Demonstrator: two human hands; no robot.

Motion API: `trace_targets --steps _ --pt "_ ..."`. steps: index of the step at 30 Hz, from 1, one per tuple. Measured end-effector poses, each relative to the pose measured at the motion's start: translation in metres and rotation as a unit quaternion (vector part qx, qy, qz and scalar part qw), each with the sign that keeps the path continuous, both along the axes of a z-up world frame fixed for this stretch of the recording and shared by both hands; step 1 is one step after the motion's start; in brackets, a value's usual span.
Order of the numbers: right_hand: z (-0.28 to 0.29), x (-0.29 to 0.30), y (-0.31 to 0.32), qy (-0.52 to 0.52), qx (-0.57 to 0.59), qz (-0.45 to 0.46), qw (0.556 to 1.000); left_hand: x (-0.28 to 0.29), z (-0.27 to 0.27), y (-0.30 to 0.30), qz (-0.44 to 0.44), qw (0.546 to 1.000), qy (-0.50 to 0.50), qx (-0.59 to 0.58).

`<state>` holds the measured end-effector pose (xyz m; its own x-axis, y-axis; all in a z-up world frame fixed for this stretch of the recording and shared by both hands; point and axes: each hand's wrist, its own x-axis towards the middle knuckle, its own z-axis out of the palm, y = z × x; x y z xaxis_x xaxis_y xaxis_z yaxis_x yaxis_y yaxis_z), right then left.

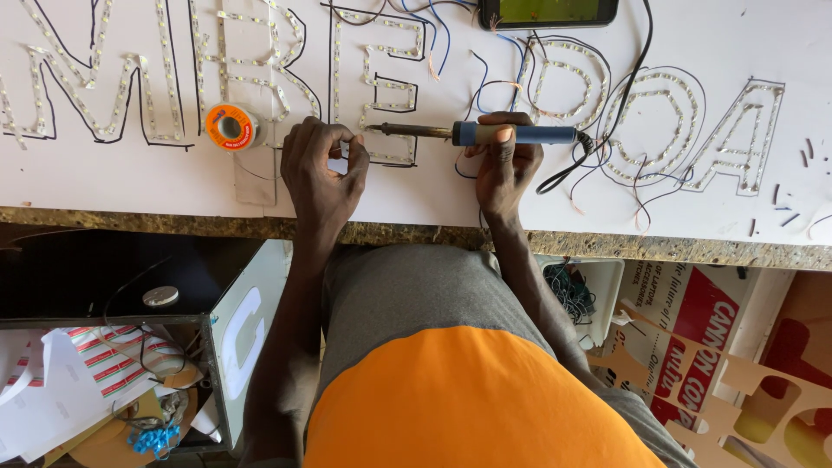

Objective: Soldering electrical wires to LED strips on a sign board at a workbench

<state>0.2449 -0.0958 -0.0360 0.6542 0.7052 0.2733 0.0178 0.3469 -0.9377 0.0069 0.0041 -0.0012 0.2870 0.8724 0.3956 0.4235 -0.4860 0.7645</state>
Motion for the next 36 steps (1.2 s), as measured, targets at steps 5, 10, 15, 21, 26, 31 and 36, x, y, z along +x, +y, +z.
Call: trace_targets --steps 5,10,15,21,26,31,36 --pt "0.005 0.0 0.001 -0.005 -0.011 0.007 1.0 0.0 0.001 -0.001 -0.002 1.0 0.004 0.0" --pt "0.002 -0.001 0.001 0.0 -0.01 0.003 1.0 -0.001 -0.001 0.0 -0.007 1.0 -0.001 -0.001" --pt "0.001 0.0 0.004 0.023 0.005 -0.006 1.0 -0.002 0.001 0.0 -0.004 1.0 -0.008 0.004" --pt "0.007 0.006 0.004 0.092 -0.006 -0.016 0.996 0.001 0.009 -0.002 0.007 0.997 -0.069 -0.027" --pt "0.02 0.009 0.005 0.203 0.017 -0.018 0.979 -0.005 0.01 -0.001 0.008 0.987 -0.142 -0.073" --pt "0.013 0.033 -0.003 0.325 0.02 -0.015 0.945 -0.009 0.013 0.017 0.006 0.989 -0.149 -0.008" --pt "0.03 0.053 -0.014 0.359 0.043 -0.032 0.932 0.003 0.042 0.03 -0.009 0.985 -0.013 0.173"
